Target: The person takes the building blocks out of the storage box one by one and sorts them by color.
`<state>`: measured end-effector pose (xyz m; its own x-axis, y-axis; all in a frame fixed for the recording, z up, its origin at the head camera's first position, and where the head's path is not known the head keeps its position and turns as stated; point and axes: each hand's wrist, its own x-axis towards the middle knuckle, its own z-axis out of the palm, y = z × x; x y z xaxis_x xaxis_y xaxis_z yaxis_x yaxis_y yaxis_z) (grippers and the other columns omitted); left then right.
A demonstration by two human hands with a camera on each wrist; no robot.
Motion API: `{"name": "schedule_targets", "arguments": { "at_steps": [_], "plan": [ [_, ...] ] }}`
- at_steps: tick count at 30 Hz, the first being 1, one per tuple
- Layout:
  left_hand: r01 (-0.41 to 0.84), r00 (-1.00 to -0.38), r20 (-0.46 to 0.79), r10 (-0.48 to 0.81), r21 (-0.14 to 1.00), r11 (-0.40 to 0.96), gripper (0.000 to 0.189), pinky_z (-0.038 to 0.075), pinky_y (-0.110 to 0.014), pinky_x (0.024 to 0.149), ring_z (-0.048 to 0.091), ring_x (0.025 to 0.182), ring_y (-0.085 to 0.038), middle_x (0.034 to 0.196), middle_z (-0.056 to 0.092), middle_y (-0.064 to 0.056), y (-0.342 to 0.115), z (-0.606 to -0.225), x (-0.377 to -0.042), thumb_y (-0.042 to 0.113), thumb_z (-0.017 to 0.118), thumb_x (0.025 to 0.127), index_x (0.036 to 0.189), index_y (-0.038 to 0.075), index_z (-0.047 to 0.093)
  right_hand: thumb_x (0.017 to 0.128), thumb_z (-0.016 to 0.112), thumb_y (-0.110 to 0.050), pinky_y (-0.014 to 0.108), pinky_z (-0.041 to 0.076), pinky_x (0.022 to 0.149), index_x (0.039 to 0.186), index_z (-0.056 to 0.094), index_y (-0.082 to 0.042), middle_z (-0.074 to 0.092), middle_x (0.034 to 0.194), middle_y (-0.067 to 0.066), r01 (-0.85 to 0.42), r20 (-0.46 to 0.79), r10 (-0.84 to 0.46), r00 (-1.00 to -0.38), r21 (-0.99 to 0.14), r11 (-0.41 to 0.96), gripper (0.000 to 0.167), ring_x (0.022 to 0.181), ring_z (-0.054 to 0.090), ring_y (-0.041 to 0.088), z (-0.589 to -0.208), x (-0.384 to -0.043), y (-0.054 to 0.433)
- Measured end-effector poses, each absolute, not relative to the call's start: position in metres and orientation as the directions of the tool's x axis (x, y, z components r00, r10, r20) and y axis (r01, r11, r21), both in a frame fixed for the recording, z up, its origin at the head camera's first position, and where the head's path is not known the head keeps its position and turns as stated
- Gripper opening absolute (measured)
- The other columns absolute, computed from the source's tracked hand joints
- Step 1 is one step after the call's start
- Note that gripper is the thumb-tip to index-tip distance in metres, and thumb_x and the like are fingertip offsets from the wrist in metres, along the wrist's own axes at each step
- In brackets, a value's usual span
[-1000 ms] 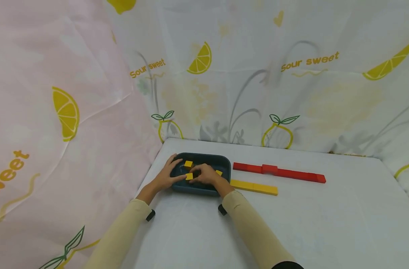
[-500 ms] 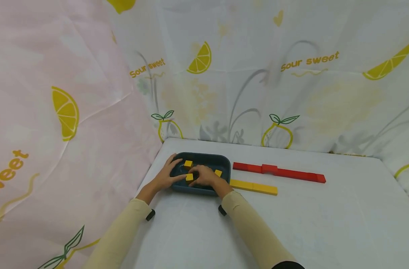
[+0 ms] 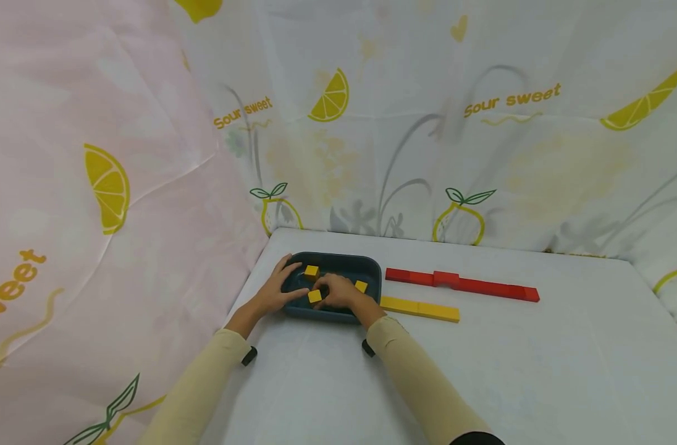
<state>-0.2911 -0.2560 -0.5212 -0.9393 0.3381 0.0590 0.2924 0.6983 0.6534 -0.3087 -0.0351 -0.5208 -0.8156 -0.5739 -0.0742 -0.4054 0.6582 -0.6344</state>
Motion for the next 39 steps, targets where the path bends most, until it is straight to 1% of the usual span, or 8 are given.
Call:
{"name": "schedule_targets", "arguments": {
  "at_steps": [5,12,18,23,27,32,36,39],
  "plan": [
    [0.293,-0.940,0.061,0.335,0.647,0.704,0.080,0.022,-0.069,0.114,0.014,0.151,-0.041,0.167,0.003,-0.013,-0.2564,-0.5218,-0.2908,0.047,0.068,0.090,0.153,0.013,0.034,0.080,0.084,-0.027,0.053,0.039,0.111,0.117,0.070,-0.014,0.061,0.133,0.008,-0.416,-0.074,-0.581,-0.811,-0.626,0.660,0.042,0.124,0.056,0.029,-0.5217,-0.3094,-0.0360],
    [0.301,-0.937,0.064,0.342,0.646,0.702,0.079,0.023,-0.068,0.115,0.013,0.151,-0.041,0.167,0.003,-0.012,-0.2564,-0.5218,-0.2915,0.047,0.068,0.090,0.153,0.013,0.035,0.078,0.085,-0.027,0.046,0.047,0.101,0.116,0.070,-0.013,0.067,0.117,0.004,-0.437,-0.075,-0.581,-0.810,-0.584,0.684,0.043,0.106,0.061,0.022,-0.5229,-0.3117,-0.0363],
    [0.303,-0.938,0.070,0.340,0.644,0.702,0.078,0.023,-0.068,0.115,0.014,0.151,-0.041,0.167,0.003,-0.013,-0.2568,-0.5217,-0.2914,0.045,0.068,0.090,0.153,0.012,0.035,0.078,0.085,-0.027,0.040,0.053,0.096,0.116,0.071,-0.012,0.067,0.122,0.005,-0.405,-0.076,-0.570,-0.818,-0.627,0.665,0.044,0.107,0.062,0.021,-0.5234,-0.3115,-0.0365],
    [0.295,-0.940,0.065,0.336,0.651,0.699,0.081,0.022,-0.068,0.115,0.013,0.151,-0.041,0.167,0.003,-0.013,-0.2565,-0.5223,-0.2917,0.046,0.069,0.089,0.154,0.013,0.034,0.079,0.084,-0.028,0.038,0.054,0.091,0.116,0.071,-0.010,0.069,0.117,0.006,-0.393,-0.073,-0.563,-0.823,-0.643,0.657,0.044,0.099,0.062,0.019,-0.5228,-0.3104,-0.0365],
    [0.291,-0.940,0.059,0.336,0.655,0.697,0.087,0.021,-0.068,0.115,0.013,0.151,-0.041,0.167,0.003,-0.013,-0.2568,-0.5220,-0.2910,0.049,0.069,0.089,0.156,0.014,0.027,0.080,0.083,-0.031,0.038,0.054,0.091,0.116,0.070,-0.009,0.069,0.114,0.006,-0.396,-0.061,-0.560,-0.826,-0.645,0.654,0.044,0.097,0.061,0.019,-0.5221,-0.3085,-0.0364],
    [0.277,-0.941,0.036,0.337,0.654,0.703,0.094,0.020,-0.068,0.116,0.012,0.152,-0.040,0.167,0.002,-0.012,-0.2572,-0.5210,-0.2900,0.051,0.069,0.088,0.158,0.014,0.020,0.082,0.082,-0.028,0.039,0.054,0.093,0.117,0.068,-0.005,0.069,0.118,0.009,-0.433,-0.009,-0.567,-0.824,-0.636,0.639,0.044,0.102,0.063,0.022,-0.5223,-0.3068,-0.0357],
    [0.270,-0.944,0.032,0.329,0.651,0.710,0.095,0.019,-0.067,0.116,0.012,0.152,-0.040,0.167,0.002,-0.013,-0.2568,-0.5205,-0.2900,0.053,0.069,0.087,0.158,0.014,0.020,0.083,0.081,-0.026,0.042,0.052,0.099,0.121,0.067,-0.002,0.067,0.124,0.013,-0.438,0.014,-0.561,-0.828,-0.642,0.629,0.047,0.111,0.063,0.027,-0.5210,-0.3069,-0.0351],
    [0.271,-0.944,0.036,0.328,0.651,0.709,0.095,0.019,-0.068,0.116,0.012,0.151,-0.040,0.167,0.002,-0.014,-0.2564,-0.5200,-0.2900,0.053,0.069,0.087,0.158,0.013,0.020,0.084,0.081,-0.025,0.042,0.051,0.100,0.122,0.066,-0.001,0.067,0.124,0.014,-0.431,0.014,-0.554,-0.832,-0.644,0.632,0.048,0.112,0.062,0.027,-0.5203,-0.3071,-0.0344]
  ]
}}
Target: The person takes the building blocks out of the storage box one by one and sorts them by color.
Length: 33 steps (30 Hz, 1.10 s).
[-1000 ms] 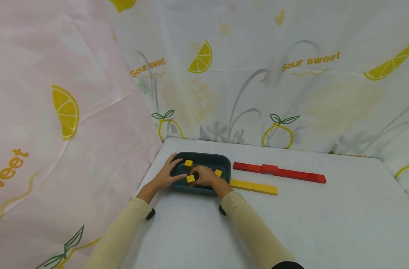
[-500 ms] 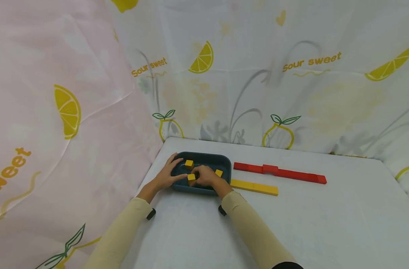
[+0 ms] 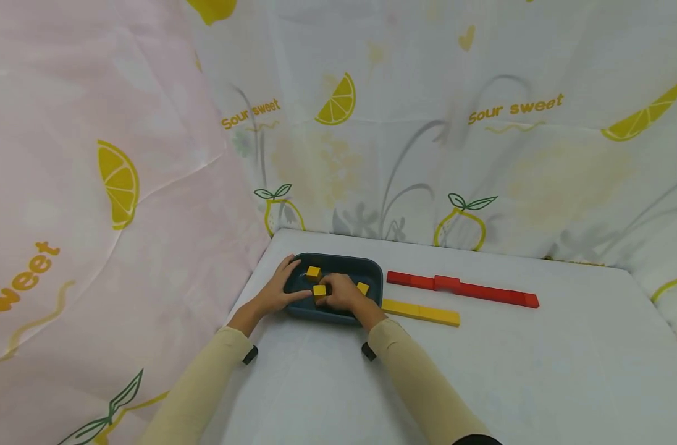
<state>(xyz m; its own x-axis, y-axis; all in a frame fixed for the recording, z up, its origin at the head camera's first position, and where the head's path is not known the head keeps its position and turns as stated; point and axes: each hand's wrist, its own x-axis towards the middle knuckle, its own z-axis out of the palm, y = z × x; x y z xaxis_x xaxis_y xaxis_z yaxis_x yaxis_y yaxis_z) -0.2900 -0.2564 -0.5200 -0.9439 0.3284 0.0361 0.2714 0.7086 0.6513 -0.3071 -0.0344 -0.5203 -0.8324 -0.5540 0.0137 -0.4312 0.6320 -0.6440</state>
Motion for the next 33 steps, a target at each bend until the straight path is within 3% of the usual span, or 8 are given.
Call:
{"name": "schedule_targets", "arguments": {
  "at_steps": [5,11,17,27,33],
  "plan": [
    [0.266,-0.945,0.027,0.327,0.649,0.713,0.095,0.020,-0.068,0.116,0.012,0.151,-0.040,0.167,0.002,-0.013,-0.254,-0.519,-0.290,0.054,0.069,0.087,0.158,0.014,0.020,0.084,0.080,-0.026,0.040,0.053,0.096,0.122,0.067,-0.001,0.067,0.117,0.013,-0.444,0.030,-0.544,-0.838,-0.618,0.649,0.047,0.105,0.063,0.025,-0.519,-0.308,-0.032],
    [0.278,-0.944,0.051,0.326,0.656,0.702,0.095,0.021,-0.068,0.115,0.013,0.151,-0.040,0.167,0.004,-0.013,-0.251,-0.520,-0.291,0.055,0.070,0.085,0.157,0.014,0.023,0.085,0.080,-0.025,0.039,0.054,0.093,0.121,0.067,-0.002,0.067,0.115,0.012,-0.495,0.175,-0.493,-0.852,-0.574,0.652,0.045,0.102,0.063,0.025,-0.514,-0.310,-0.028],
    [0.254,-0.939,-0.017,0.344,0.641,0.724,0.098,0.021,-0.066,0.116,0.012,0.152,-0.039,0.167,0.001,-0.012,-0.248,-0.527,-0.289,0.061,0.067,0.085,0.158,0.015,0.021,0.084,0.080,-0.025,0.029,0.055,0.078,0.117,0.067,-0.004,0.066,0.103,0.009,-0.457,0.269,-0.380,-0.885,-0.655,0.602,0.041,0.085,0.061,0.017,-0.500,-0.304,-0.006],
    [0.293,-0.933,0.027,0.360,0.640,0.711,0.092,0.023,-0.066,0.115,0.013,0.151,-0.041,0.166,0.003,-0.014,-0.255,-0.526,-0.283,0.053,0.070,0.087,0.156,0.011,0.026,0.083,0.081,-0.019,0.027,0.054,0.074,0.113,0.068,-0.006,0.067,0.099,0.008,-0.542,0.345,-0.426,-0.836,-0.640,0.544,0.036,0.082,0.060,0.018,-0.433,-0.276,0.076],
    [0.291,-0.932,0.016,0.363,0.631,0.719,0.093,0.023,-0.066,0.115,0.011,0.151,-0.040,0.167,0.000,-0.013,-0.259,-0.518,-0.285,0.055,0.069,0.087,0.157,0.011,0.025,0.083,0.081,-0.015,0.031,0.057,0.079,0.115,0.066,-0.005,0.067,0.105,0.010,-0.449,0.298,-0.337,-0.893,-0.653,0.610,0.037,0.087,0.061,0.021,-0.435,-0.264,0.146]
  ]
}}
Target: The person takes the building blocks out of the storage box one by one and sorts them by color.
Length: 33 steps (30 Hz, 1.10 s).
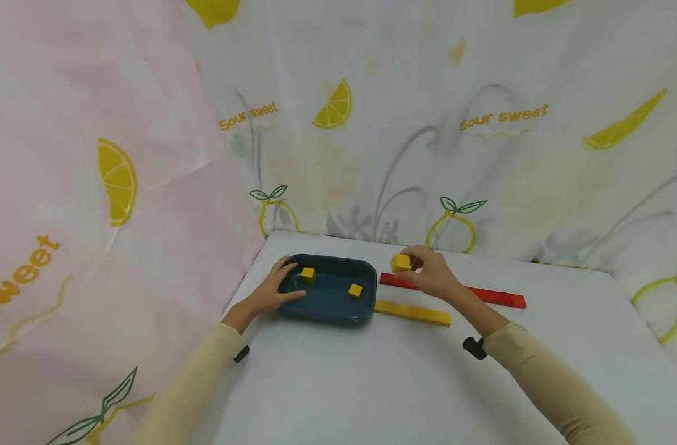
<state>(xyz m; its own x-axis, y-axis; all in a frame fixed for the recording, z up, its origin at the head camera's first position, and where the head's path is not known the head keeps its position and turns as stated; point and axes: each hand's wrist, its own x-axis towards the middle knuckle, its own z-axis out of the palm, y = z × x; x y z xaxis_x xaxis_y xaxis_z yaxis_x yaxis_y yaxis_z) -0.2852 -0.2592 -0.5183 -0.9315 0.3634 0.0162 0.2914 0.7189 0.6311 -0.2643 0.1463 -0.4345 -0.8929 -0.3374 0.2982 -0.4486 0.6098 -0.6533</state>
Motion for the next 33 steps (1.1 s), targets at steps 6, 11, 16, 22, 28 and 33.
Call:
{"name": "schedule_targets", "arguments": {
  "at_steps": [6,11,16,22,28,33],
  "plan": [
    [0.295,-0.938,0.043,0.345,0.625,0.723,0.091,0.023,-0.067,0.115,0.012,0.151,-0.040,0.167,0.002,-0.012,-0.261,-0.510,-0.291,0.054,0.070,0.086,0.156,0.012,0.028,0.085,0.079,-0.016,0.044,0.058,0.087,0.120,0.063,-0.003,0.066,0.115,0.015,-0.306,0.174,-0.257,-0.951,-0.663,0.683,0.041,0.095,0.064,0.028,-0.452,-0.253,0.200],
    [0.289,-0.934,0.026,0.355,0.637,0.715,0.090,0.022,-0.067,0.116,0.011,0.152,-0.040,0.167,0.001,-0.013,-0.260,-0.514,-0.290,0.053,0.070,0.087,0.156,0.012,0.028,0.085,0.078,-0.017,0.043,0.059,0.087,0.122,0.063,-0.001,0.067,0.115,0.016,-0.215,0.067,-0.224,-0.972,-0.634,0.743,0.043,0.096,0.064,0.027,-0.470,-0.237,0.229],
    [0.285,-0.935,0.016,0.355,0.630,0.722,0.091,0.023,-0.068,0.115,0.012,0.151,-0.041,0.167,0.001,-0.013,-0.259,-0.519,-0.288,0.055,0.069,0.086,0.156,0.012,0.028,0.083,0.080,-0.017,0.039,0.059,0.082,0.115,0.067,0.000,0.069,0.106,0.012,-0.225,0.044,-0.243,-0.969,-0.564,0.795,0.039,0.090,0.062,0.022,-0.484,-0.223,0.251],
    [0.292,-0.936,0.033,0.350,0.628,0.721,0.089,0.022,-0.068,0.115,0.012,0.151,-0.040,0.167,0.001,-0.011,-0.260,-0.517,-0.289,0.054,0.068,0.087,0.156,0.013,0.029,0.082,0.081,-0.019,0.031,0.054,0.074,0.112,0.067,-0.001,0.064,0.095,0.005,-0.208,-0.008,-0.250,-0.968,-0.531,0.822,0.037,0.085,0.055,0.020,-0.496,-0.222,0.266],
    [0.295,-0.936,0.038,0.351,0.631,0.717,0.087,0.022,-0.068,0.115,0.011,0.151,-0.042,0.167,0.002,-0.014,-0.261,-0.516,-0.289,0.051,0.068,0.089,0.155,0.012,0.029,0.079,0.083,-0.023,0.031,0.053,0.074,0.110,0.068,-0.002,0.063,0.091,0.002,-0.180,-0.077,-0.254,-0.964,-0.512,0.840,0.040,0.085,0.053,0.019,-0.512,-0.227,0.271],
    [0.291,-0.936,0.038,0.350,0.641,0.710,0.087,0.021,-0.067,0.116,0.010,0.152,-0.040,0.167,0.002,-0.012,-0.258,-0.520,-0.290,0.052,0.068,0.088,0.155,0.013,0.029,0.078,0.083,-0.023,0.034,0.054,0.076,0.110,0.068,-0.001,0.064,0.093,0.003,-0.164,-0.107,-0.249,-0.963,-0.500,0.850,0.042,0.085,0.054,0.019,-0.517,-0.228,0.272]
  ]
}}
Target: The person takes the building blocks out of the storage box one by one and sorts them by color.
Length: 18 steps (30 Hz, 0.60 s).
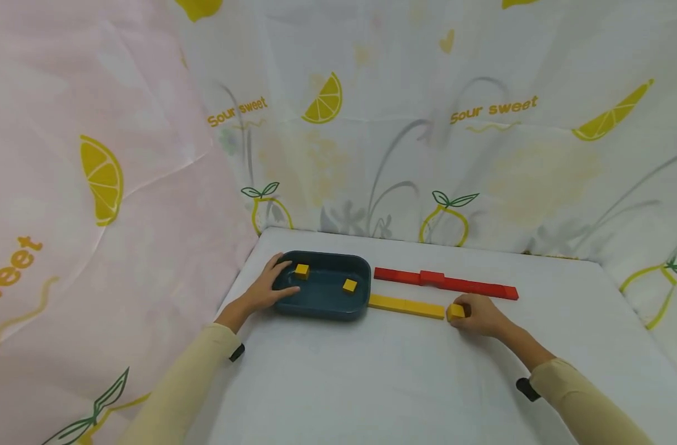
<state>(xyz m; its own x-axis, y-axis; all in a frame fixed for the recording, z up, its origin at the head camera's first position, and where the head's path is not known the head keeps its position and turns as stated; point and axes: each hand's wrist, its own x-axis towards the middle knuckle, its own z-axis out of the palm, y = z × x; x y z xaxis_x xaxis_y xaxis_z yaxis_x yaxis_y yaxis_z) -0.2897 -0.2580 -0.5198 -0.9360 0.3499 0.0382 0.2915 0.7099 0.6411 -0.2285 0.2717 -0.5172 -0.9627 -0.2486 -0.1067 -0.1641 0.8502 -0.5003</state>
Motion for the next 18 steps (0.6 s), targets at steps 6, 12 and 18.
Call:
{"name": "schedule_targets", "arguments": {
  "at_steps": [6,12,18],
  "plan": [
    [0.292,-0.937,0.042,0.346,0.636,0.714,0.087,0.021,-0.068,0.115,0.011,0.151,-0.041,0.167,0.002,-0.013,-0.2581,-0.5201,-0.2896,0.053,0.068,0.088,0.155,0.013,0.030,0.078,0.083,-0.021,0.034,0.054,0.077,0.109,0.069,-0.002,0.065,0.094,0.004,-0.153,-0.115,-0.240,-0.964,-0.498,0.853,0.039,0.086,0.054,0.020,-0.5182,-0.2326,0.2695],
    [0.279,-0.940,0.031,0.339,0.642,0.714,0.087,0.021,-0.068,0.115,0.011,0.152,-0.040,0.167,0.002,-0.011,-0.2584,-0.5217,-0.2911,0.053,0.068,0.088,0.155,0.015,0.029,0.078,0.083,-0.021,0.032,0.052,0.074,0.110,0.069,-0.002,0.064,0.093,0.003,-0.151,-0.131,-0.248,-0.960,-0.506,0.849,0.040,0.086,0.053,0.020,-0.5182,-0.2363,0.2702],
    [0.275,-0.940,0.025,0.339,0.640,0.717,0.087,0.021,-0.068,0.115,0.011,0.151,-0.041,0.167,0.001,-0.011,-0.2589,-0.5210,-0.2922,0.054,0.068,0.088,0.156,0.015,0.029,0.077,0.084,-0.022,0.030,0.051,0.072,0.110,0.070,-0.002,0.064,0.091,0.002,-0.158,-0.118,-0.256,-0.959,-0.530,0.833,0.040,0.084,0.053,0.020,-0.5209,-0.2384,0.2727]
  ]
}}
